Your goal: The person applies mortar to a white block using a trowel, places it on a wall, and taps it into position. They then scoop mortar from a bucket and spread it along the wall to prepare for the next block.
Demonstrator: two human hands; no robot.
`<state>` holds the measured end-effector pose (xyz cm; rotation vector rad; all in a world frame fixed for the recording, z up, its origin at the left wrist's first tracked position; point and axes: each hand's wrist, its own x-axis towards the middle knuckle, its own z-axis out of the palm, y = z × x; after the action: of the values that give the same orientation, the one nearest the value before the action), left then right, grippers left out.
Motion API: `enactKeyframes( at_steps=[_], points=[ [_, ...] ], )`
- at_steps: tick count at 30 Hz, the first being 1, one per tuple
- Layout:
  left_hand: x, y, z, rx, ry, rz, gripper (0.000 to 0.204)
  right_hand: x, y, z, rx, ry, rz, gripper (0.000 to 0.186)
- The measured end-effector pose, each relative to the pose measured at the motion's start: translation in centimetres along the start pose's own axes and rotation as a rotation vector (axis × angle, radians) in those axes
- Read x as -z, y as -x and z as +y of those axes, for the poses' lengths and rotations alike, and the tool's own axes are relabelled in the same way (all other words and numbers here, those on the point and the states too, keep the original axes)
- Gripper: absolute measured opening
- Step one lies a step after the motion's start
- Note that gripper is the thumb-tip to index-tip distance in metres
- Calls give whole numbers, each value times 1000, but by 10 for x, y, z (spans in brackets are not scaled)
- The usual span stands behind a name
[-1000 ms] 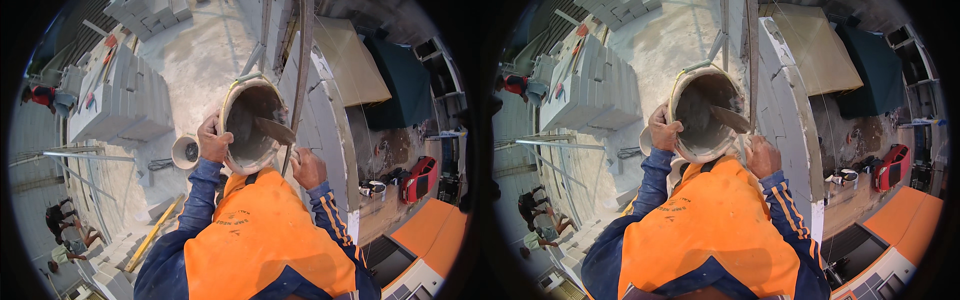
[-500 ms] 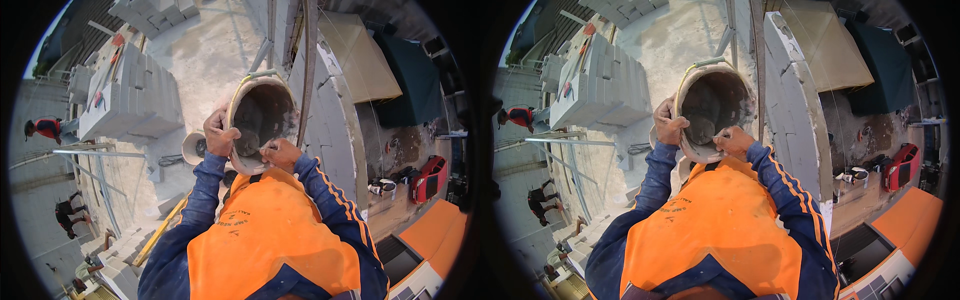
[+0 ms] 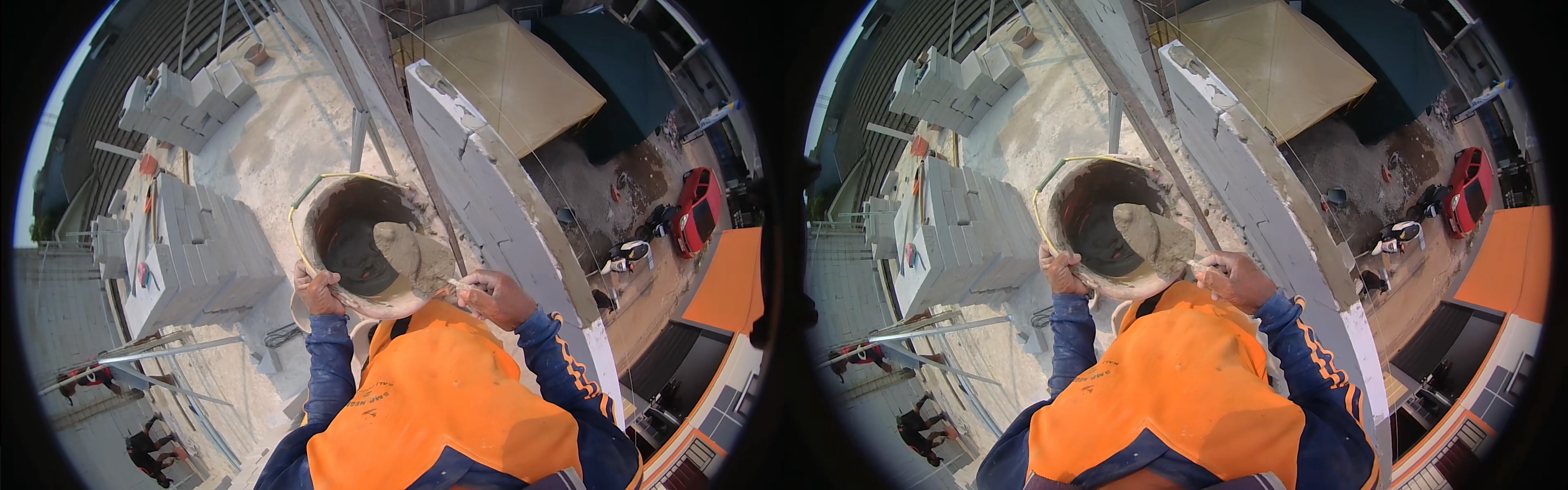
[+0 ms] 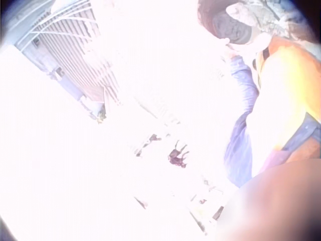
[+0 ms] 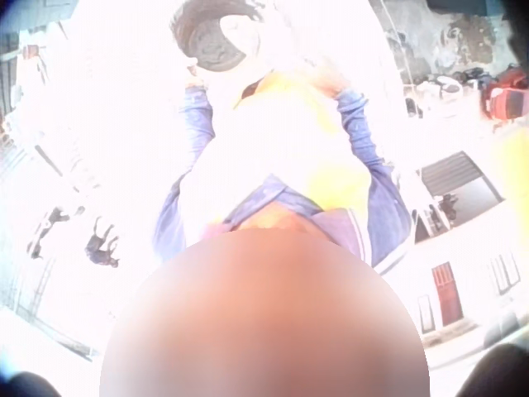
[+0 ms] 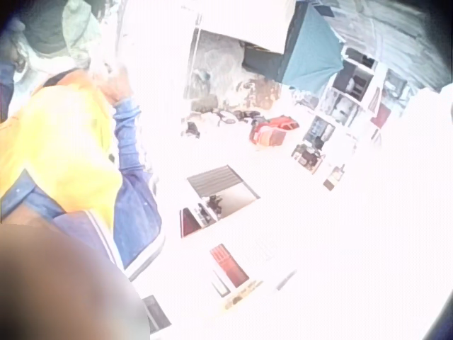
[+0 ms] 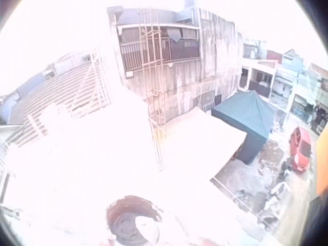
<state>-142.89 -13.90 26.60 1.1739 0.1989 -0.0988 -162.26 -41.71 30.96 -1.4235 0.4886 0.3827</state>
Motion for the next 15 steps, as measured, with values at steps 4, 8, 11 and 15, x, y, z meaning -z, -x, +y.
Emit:
enactKeyframes(
  at_steps=[4, 8, 11, 15],
  points=[
    [1, 0, -1, -1, 34, -8, 28, 40, 40, 0, -13, -61, 173, 30],
    [5, 5, -2, -3, 70, 32, 31, 74, 42, -6, 42, -128, 345, 31],
    [13, 8, 0, -9, 53, 30, 36, 101, -4, -4, 46, -152, 420, 30],
    [24, 13, 1, -25, 74, 58, 34, 134, -123, -2, 74, -195, 457, 30]
  ],
)
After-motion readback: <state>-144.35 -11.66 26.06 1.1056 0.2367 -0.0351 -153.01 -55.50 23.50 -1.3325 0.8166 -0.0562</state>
